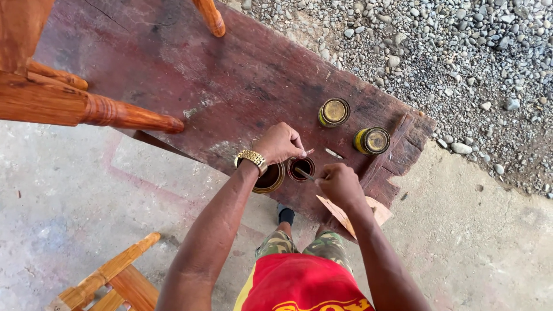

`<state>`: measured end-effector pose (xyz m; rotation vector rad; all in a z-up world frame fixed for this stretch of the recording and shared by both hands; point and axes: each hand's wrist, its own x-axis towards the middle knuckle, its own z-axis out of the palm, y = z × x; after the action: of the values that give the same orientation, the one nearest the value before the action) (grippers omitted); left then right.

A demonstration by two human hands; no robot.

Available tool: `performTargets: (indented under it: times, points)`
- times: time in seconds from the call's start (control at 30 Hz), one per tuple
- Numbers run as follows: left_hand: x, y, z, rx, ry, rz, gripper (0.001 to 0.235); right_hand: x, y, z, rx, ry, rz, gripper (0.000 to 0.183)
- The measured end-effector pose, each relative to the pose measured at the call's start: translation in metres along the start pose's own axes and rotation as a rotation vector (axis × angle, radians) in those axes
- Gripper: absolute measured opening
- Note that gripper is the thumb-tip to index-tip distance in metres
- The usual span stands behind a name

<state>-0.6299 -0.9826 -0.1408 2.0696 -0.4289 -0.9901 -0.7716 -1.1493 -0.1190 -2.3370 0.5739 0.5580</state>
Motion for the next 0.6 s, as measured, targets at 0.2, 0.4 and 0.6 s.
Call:
performTargets:
  times: [0.2,0.4,0.6]
  points:
    - [0.0,-0.002,0.0,0.0,0.0,0.01,0.015,0.001,0.015,-0.01,0.212,-0.155,0.155,0.018]
    - [-0.001,0.001,0.002,-0.002,-0.001,-0.002,0.014,0.0,-0.007,0.011,-0.05,0.068,-0.057,0.01]
    - [0.002,-0.006,0.008,0.004,0.02,0.004,0.014,0.018,-0.023,0.045,-0.422,0.08,-0.156,0.014]
